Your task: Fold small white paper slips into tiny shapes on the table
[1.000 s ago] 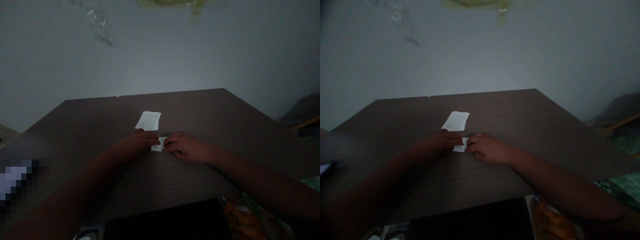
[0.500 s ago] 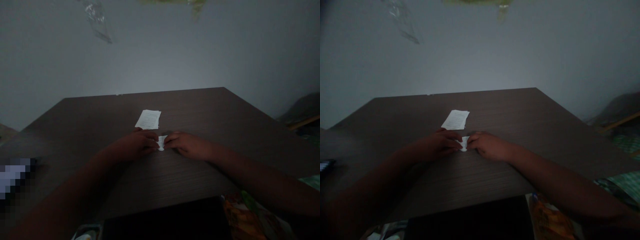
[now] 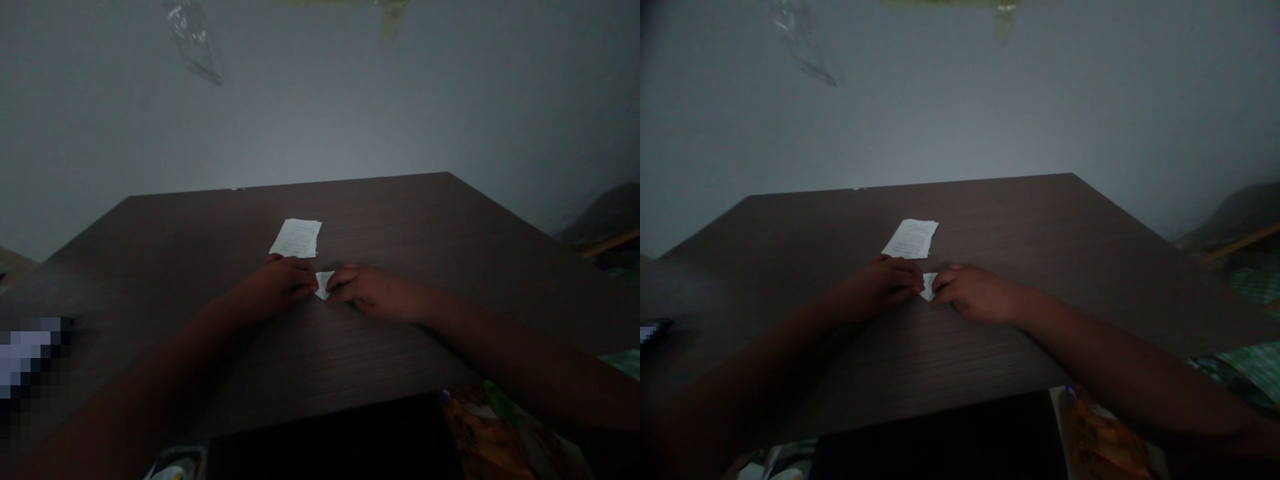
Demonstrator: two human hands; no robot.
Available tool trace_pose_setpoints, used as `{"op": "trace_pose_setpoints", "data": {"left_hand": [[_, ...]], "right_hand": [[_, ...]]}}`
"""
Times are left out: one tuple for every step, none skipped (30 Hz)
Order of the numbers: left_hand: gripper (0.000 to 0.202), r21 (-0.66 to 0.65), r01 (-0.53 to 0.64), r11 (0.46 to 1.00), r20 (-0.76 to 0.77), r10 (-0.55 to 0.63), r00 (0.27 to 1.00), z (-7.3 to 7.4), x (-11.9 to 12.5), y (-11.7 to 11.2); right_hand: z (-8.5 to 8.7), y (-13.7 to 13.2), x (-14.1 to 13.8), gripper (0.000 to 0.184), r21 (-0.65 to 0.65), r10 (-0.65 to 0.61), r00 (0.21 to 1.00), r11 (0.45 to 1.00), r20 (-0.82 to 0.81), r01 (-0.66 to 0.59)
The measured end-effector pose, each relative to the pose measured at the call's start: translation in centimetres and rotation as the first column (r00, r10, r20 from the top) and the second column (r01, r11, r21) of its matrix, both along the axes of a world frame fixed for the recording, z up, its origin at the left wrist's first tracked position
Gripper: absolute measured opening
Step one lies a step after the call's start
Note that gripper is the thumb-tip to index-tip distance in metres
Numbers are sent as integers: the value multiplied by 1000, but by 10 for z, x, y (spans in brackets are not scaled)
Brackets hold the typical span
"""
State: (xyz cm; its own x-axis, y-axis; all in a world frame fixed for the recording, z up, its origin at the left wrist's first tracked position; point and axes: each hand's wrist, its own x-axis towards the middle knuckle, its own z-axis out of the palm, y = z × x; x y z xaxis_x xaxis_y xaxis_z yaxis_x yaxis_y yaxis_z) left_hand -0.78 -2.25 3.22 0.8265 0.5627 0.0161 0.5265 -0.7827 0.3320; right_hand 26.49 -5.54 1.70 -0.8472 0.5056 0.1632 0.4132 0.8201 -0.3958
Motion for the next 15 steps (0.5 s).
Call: {"op": "trace_pose_setpoints", "data": {"left_hand": [[24, 6, -16, 1000, 2, 16, 1000, -2, 1, 0], [24, 8, -30, 1000, 2, 30, 1000, -3, 2, 0], [24, 7, -46, 999, 2, 46, 999, -5, 3, 0], [24, 6, -60, 998, 6, 60, 998, -6, 3, 1], [23, 4, -71, 998, 10, 70, 997, -8, 4, 1], [22, 4, -83, 997, 16, 83, 996, -10, 5, 2], [21, 5, -95, 995, 21, 95, 995, -11, 5, 2], [20, 7, -107, 994, 28, 107, 994, -13, 6, 3], [19, 10, -120, 993, 35, 120, 992, -14, 6, 3], [18, 9, -131, 991, 43, 131, 990, -16, 7, 4], [17, 5, -138, 990, 51, 138, 989, -17, 7, 4], [16, 1, -146, 989, 64, 146, 987, -18, 8, 5], [15, -4, -151, 989, 79, 151, 985, -19, 8, 5], [14, -14, -152, 988, 93, 152, 984, -19, 8, 5], [13, -28, -151, 988, 103, 153, 983, -19, 8, 5]], "right_hand": [[0, 0, 0, 50, -14, 8, 1000, 1000, -13, -8], [1, 0, 0, 50, -27, 10, 1000, 1000, -28, -10], [1, 0, 0, 49, -37, 10, 999, 999, -46, -11], [1, 0, 0, 48, -45, 7, 998, 999, -63, -10], [1, 0, 0, 47, -51, 6, 997, 999, -76, -9], [0, 0, 0, 46, -53, 4, 996, 999, -85, -9], [0, 0, 0, 46, -50, 3, 996, 999, -89, -7], [-1, 0, 0, 46, -42, -2, 996, 999, -91, -2], [-3, 0, 0, 46, -29, -4, 996, 1000, -93, 1], [-4, 1, 0, 46, -12, -6, 996, 1000, -93, 5], [-5, 1, 0, 46, 6, -4, 996, 1000, -92, 5], [-7, 1, -1, 46, 25, 1, 996, 1000, -92, 1], [-8, 1, -1, 45, 40, 8, 996, 999, -90, -4], [-9, 1, -1, 46, 51, 14, 996, 999, -85, -10], [-9, 1, -1, 46, 59, 20, 996, 998, -82, -15]]}}
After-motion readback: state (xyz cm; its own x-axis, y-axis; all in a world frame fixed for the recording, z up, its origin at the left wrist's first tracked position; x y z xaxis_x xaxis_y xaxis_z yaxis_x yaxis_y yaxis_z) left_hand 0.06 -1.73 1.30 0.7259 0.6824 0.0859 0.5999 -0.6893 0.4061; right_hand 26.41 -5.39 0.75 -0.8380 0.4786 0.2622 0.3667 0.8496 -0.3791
